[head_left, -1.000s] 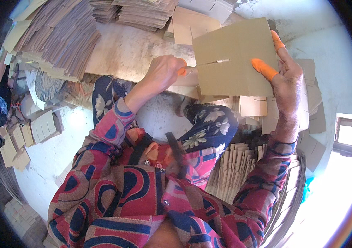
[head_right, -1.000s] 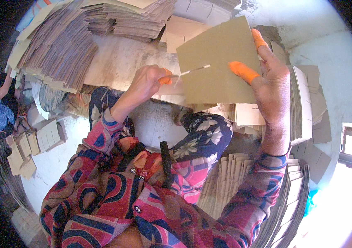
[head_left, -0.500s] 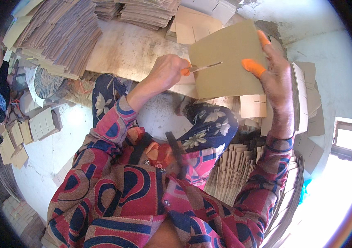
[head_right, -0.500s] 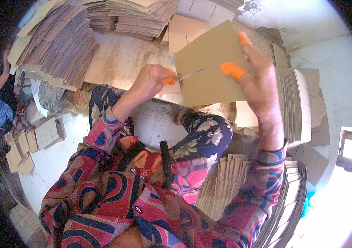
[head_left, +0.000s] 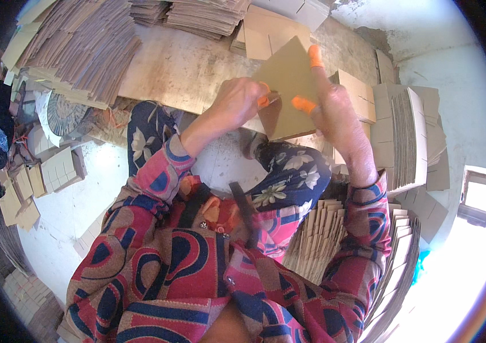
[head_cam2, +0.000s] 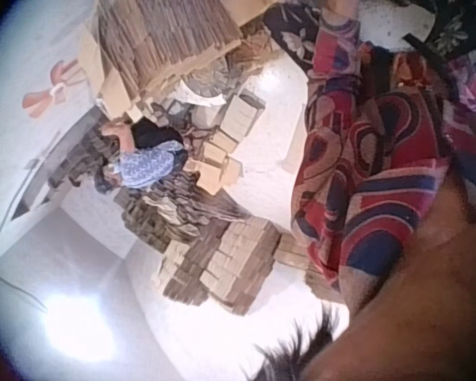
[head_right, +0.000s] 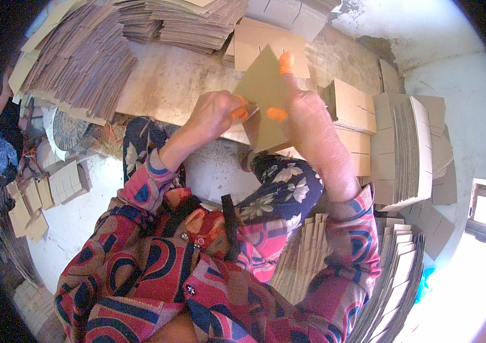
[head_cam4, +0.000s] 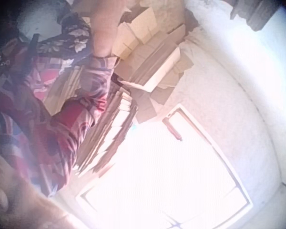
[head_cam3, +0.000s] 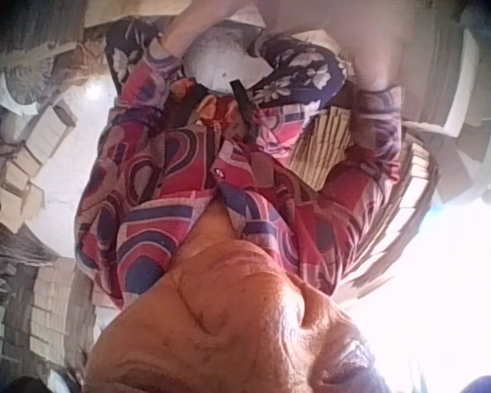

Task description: The person sits on the floor and repeatedly folds rectangular cardboard pieces in half using both hands. They place each folded piece onto a growing stack on the table to their right.

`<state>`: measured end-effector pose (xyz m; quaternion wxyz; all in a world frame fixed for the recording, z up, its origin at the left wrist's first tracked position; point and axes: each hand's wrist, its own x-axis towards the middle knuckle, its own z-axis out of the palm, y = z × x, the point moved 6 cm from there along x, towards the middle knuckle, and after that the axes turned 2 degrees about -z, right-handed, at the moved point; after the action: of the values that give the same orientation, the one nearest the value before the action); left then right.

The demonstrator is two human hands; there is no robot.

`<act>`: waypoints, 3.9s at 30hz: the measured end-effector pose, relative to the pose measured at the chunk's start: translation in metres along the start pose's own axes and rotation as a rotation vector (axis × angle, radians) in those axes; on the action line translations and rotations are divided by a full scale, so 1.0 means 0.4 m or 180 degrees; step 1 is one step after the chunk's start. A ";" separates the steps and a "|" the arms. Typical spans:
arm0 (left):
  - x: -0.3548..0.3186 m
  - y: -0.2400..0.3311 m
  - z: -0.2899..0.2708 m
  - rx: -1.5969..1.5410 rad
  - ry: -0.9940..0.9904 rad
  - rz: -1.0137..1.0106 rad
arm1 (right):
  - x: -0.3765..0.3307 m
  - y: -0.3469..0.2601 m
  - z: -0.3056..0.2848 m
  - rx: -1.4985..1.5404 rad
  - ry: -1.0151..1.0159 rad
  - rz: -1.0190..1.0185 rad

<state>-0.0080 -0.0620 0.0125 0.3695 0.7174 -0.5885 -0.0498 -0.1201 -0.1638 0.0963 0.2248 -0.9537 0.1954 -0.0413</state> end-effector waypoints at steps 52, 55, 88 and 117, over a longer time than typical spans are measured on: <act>-0.158 0.223 -0.686 0.3427 0.2242 0.1415 | -0.275 -0.089 0.147 -0.1347 0.2851 -0.0127; -0.128 0.077 -0.831 0.4488 0.2139 0.0722 | -0.299 0.012 0.281 -0.1092 0.2506 0.0171; -0.413 -0.187 0.090 0.0216 -0.1473 -0.0610 | -0.432 0.598 0.223 -0.1718 0.0910 0.1646; 0.311 -0.117 0.138 0.1521 0.0793 0.1451 | -0.457 0.208 -0.153 -0.0241 0.3538 0.1262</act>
<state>0.0394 -0.1961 -0.0099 0.2617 0.6344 -0.6789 0.2609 -0.3279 -0.1862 0.1159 0.0579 -0.7417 0.4596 -0.4851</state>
